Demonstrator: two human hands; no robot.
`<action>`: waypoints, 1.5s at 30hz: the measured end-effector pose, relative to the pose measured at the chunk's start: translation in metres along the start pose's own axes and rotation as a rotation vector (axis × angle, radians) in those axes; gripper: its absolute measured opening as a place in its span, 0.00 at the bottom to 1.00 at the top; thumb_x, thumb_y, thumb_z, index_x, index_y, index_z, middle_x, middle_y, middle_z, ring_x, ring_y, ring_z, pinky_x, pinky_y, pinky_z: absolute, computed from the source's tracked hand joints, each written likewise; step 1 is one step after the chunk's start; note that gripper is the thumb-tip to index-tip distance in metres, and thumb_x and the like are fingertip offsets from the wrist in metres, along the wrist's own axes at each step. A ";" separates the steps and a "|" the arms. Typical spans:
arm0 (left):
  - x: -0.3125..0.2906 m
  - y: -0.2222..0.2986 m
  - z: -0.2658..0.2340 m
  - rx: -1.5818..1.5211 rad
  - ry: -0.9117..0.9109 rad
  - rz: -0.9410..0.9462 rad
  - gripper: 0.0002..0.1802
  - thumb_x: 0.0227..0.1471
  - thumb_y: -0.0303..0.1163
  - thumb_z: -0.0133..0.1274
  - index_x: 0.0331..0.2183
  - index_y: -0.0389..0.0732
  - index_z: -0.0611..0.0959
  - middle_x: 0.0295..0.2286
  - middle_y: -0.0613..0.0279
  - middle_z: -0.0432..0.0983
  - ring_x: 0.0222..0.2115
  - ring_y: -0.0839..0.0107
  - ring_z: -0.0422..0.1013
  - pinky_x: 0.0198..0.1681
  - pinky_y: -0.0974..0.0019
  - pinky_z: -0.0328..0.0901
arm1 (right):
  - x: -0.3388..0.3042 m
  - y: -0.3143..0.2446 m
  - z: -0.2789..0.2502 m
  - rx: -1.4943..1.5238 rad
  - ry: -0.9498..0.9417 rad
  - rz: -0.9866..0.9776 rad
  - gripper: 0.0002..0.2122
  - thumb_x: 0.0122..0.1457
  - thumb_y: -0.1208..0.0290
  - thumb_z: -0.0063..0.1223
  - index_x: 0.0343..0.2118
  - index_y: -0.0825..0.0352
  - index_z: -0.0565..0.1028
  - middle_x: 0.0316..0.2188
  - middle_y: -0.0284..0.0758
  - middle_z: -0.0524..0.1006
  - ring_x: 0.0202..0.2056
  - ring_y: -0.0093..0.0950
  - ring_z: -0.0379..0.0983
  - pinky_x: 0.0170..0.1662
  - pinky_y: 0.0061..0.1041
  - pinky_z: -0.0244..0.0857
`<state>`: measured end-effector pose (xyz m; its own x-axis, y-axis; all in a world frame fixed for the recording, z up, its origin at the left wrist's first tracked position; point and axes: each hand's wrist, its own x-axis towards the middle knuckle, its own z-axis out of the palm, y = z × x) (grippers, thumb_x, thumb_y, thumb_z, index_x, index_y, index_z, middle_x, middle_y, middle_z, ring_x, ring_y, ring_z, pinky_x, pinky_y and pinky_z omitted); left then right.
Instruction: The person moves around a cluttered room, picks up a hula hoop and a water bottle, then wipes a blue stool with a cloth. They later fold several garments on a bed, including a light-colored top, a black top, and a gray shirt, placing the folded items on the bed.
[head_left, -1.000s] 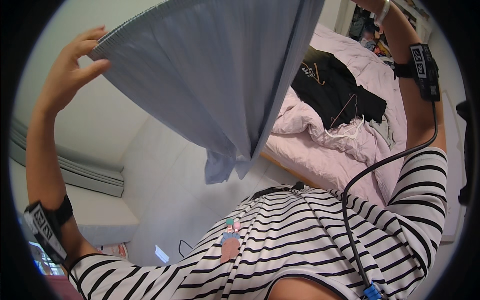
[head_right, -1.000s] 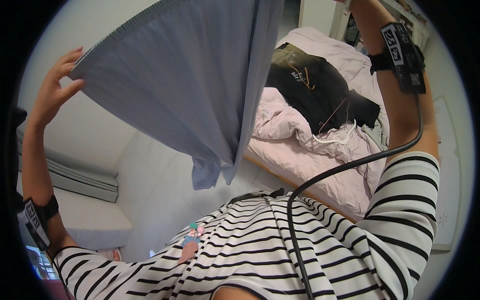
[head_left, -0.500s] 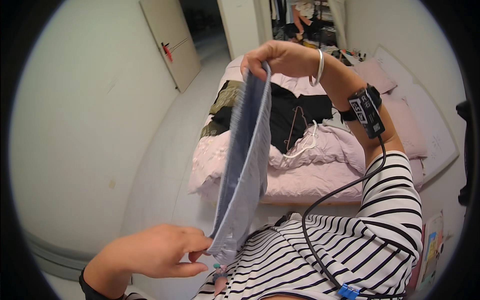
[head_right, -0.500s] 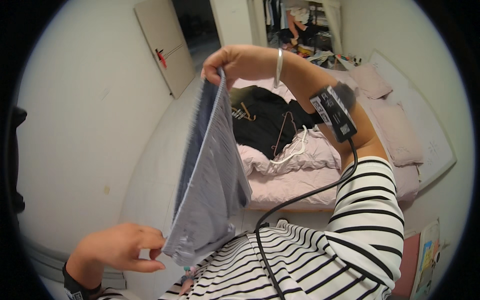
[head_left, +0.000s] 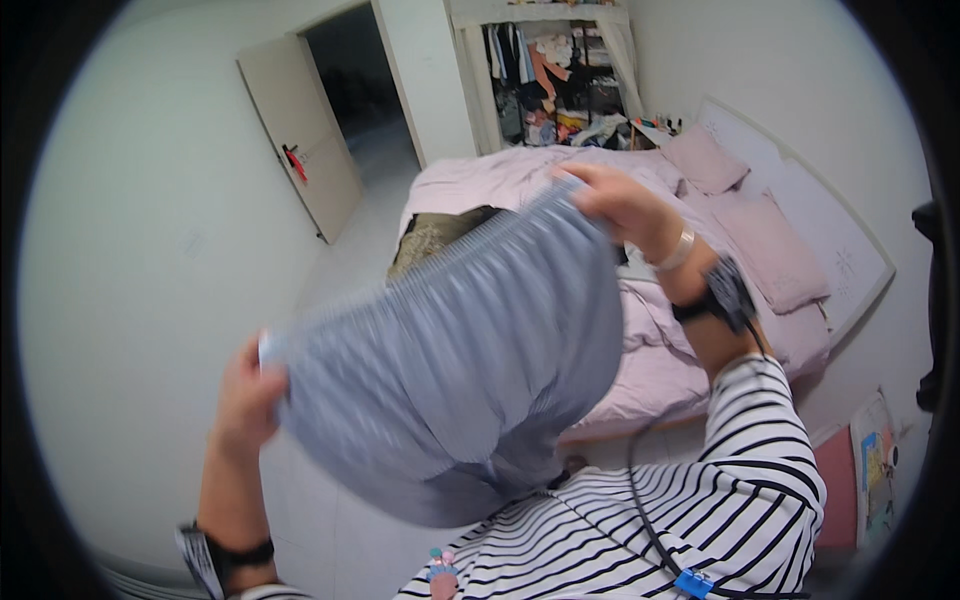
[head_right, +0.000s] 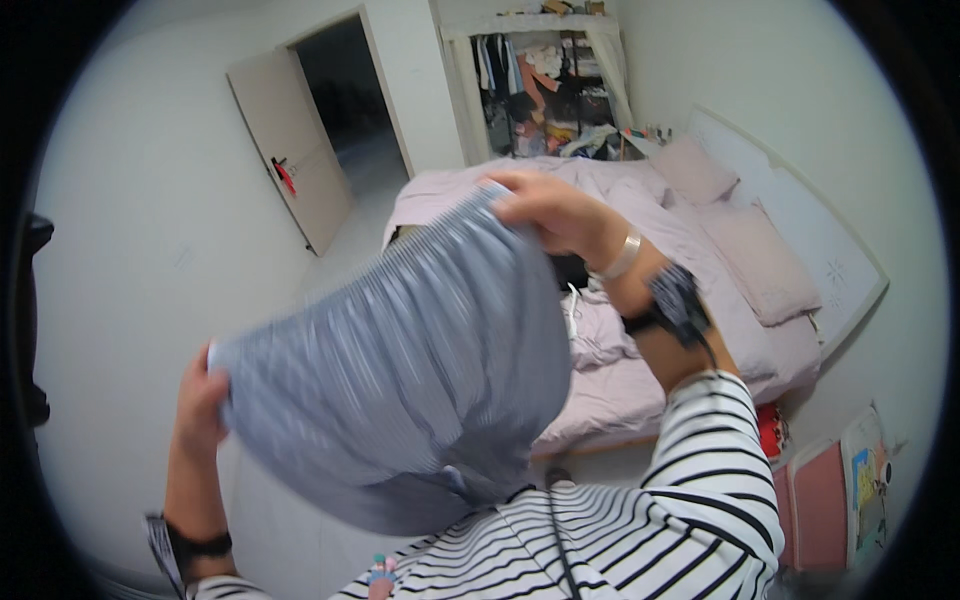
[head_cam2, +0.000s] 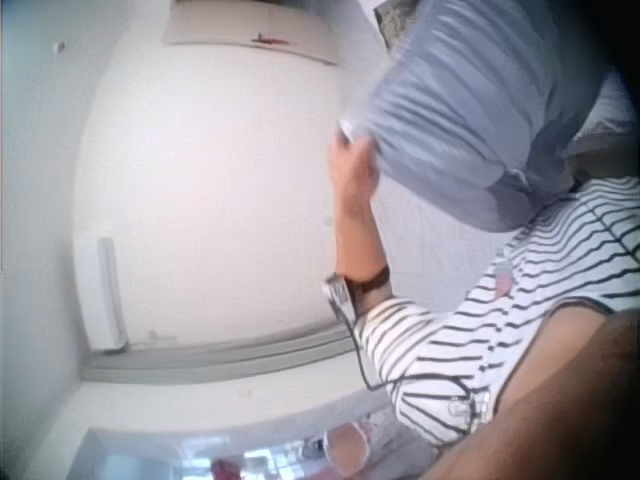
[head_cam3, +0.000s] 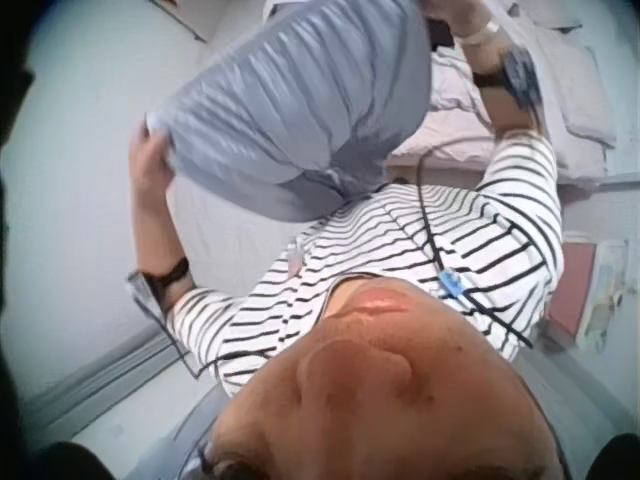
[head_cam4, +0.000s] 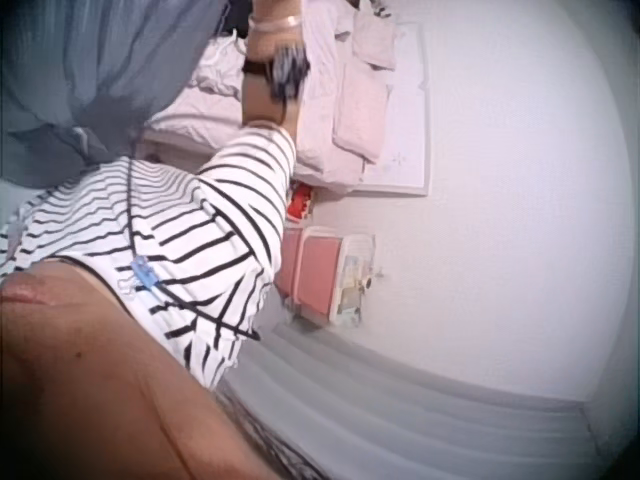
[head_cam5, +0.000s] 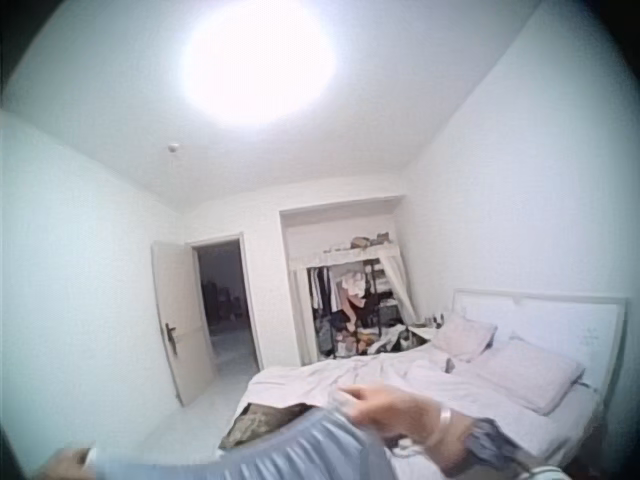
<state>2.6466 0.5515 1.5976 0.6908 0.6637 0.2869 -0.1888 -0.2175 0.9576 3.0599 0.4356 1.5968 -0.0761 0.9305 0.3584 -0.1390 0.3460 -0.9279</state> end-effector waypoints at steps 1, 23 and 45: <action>0.030 -0.016 -0.001 -0.092 0.056 -0.019 0.17 0.46 0.33 0.52 0.38 0.35 0.71 0.31 0.61 0.72 0.32 0.76 0.69 0.35 0.72 0.64 | 0.026 0.009 0.000 0.073 0.059 0.071 0.13 0.50 0.71 0.54 0.37 0.71 0.69 0.29 0.31 0.72 0.28 0.19 0.71 0.34 0.18 0.68; 0.081 0.040 0.004 0.844 0.010 -0.044 0.20 0.41 0.36 0.55 0.36 0.35 0.75 0.29 0.66 0.71 0.32 0.77 0.65 0.39 0.73 0.60 | 0.154 0.010 0.139 -0.162 -0.180 -0.315 0.15 0.46 0.78 0.55 0.40 0.71 0.71 0.34 0.37 0.73 0.35 0.26 0.71 0.42 0.22 0.67; 0.009 -0.168 -0.064 0.083 0.768 0.091 0.32 0.52 0.51 0.39 0.50 0.36 0.62 0.45 0.58 0.62 0.46 0.68 0.59 0.47 0.69 0.55 | 0.107 0.150 0.091 0.481 -0.290 0.521 0.27 0.55 0.51 0.44 0.52 0.66 0.63 0.50 0.39 0.65 0.50 0.30 0.61 0.53 0.30 0.55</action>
<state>2.6396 0.6397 1.4407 -0.0083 0.9439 0.3303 -0.1476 -0.3278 0.9331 2.9414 0.5765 1.5051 -0.4962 0.8673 -0.0388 -0.4239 -0.2811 -0.8610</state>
